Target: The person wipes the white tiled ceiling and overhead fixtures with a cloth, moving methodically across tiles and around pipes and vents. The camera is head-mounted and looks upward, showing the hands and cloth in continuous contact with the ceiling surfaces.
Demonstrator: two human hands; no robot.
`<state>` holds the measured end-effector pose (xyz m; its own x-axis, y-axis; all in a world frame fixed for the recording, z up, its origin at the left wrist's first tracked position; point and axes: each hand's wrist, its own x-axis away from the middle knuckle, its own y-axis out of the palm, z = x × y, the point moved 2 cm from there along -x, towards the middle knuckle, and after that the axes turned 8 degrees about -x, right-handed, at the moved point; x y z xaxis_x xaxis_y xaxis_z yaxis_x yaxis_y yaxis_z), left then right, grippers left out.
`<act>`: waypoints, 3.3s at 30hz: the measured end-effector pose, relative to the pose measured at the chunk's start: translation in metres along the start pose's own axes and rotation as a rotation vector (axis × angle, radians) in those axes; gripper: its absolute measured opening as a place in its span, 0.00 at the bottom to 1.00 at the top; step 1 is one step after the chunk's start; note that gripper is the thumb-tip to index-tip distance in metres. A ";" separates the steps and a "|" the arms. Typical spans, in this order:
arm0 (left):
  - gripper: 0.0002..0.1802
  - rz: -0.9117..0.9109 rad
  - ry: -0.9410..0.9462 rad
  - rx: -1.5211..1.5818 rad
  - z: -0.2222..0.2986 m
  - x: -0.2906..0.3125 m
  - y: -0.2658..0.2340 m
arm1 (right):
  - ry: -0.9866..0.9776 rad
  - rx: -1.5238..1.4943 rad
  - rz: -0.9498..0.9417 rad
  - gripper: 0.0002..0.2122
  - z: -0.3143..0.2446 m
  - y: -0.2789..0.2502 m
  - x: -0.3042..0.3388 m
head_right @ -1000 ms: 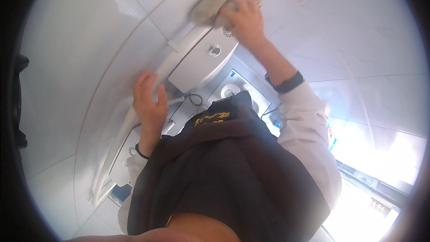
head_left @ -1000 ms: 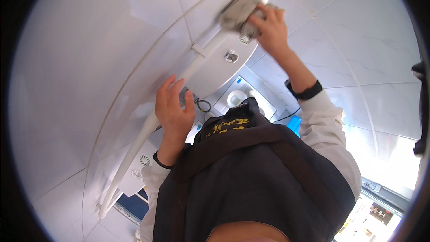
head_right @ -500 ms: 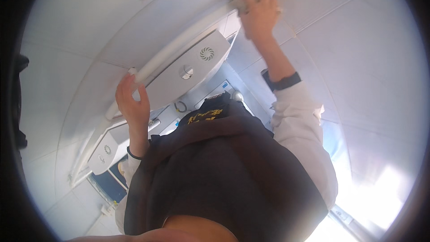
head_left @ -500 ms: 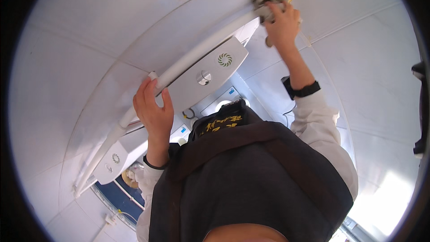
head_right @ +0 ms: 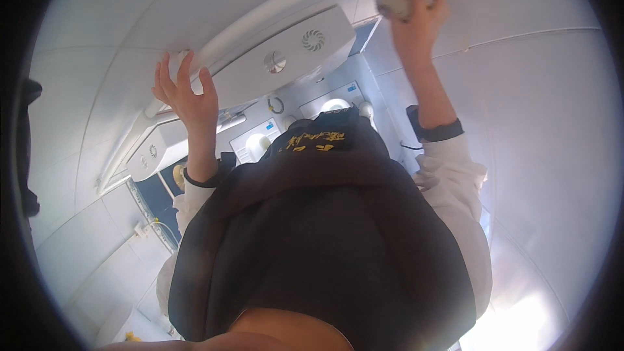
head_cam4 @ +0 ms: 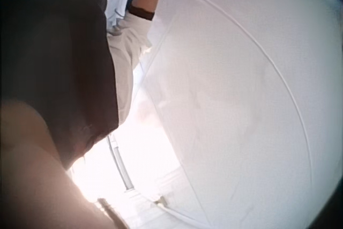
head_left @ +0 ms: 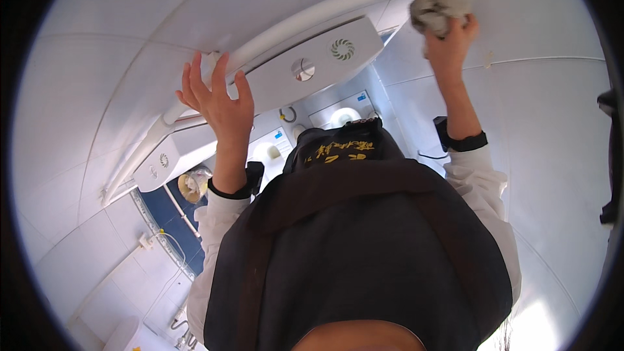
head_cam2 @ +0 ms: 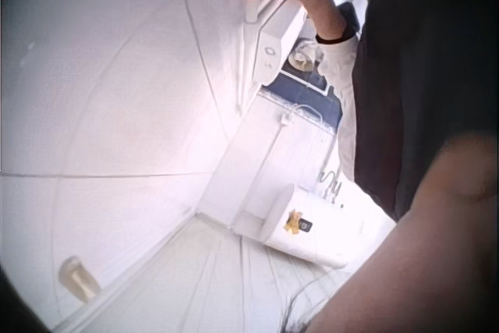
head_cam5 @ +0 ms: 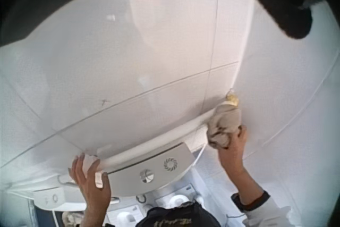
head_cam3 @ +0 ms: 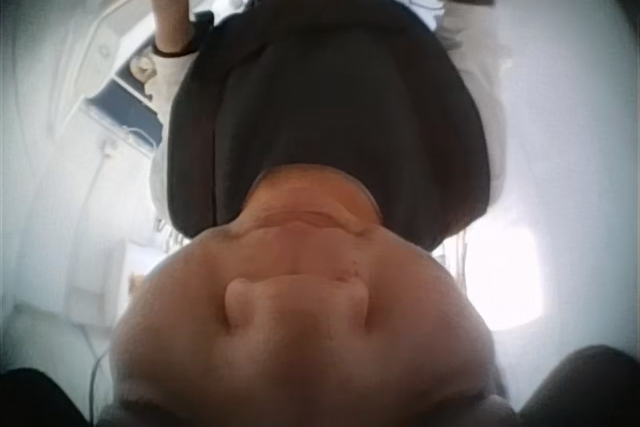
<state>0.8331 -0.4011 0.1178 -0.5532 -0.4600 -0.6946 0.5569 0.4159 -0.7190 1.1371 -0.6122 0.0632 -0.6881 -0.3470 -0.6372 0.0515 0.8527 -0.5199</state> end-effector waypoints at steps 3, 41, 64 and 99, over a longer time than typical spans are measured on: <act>0.14 0.058 0.143 0.188 -0.004 0.013 -0.008 | 0.227 -0.133 0.021 0.23 0.017 0.008 0.024; 0.08 -0.218 -0.268 0.459 -0.105 0.145 0.023 | -0.796 -0.223 -0.693 0.16 -0.197 0.166 0.155; 0.04 -0.361 -0.450 0.450 -0.106 0.174 0.016 | -0.841 -0.340 -0.776 0.24 -0.261 0.176 0.153; 0.06 -0.445 -0.504 0.523 -0.090 0.131 0.023 | -0.709 -0.178 -0.423 0.22 -0.150 0.151 0.088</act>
<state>0.7175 -0.3812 0.0079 -0.5152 -0.8408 -0.1664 0.6366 -0.2454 -0.7311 0.9758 -0.4556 0.0140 -0.0035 -0.7631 -0.6463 -0.2635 0.6241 -0.7356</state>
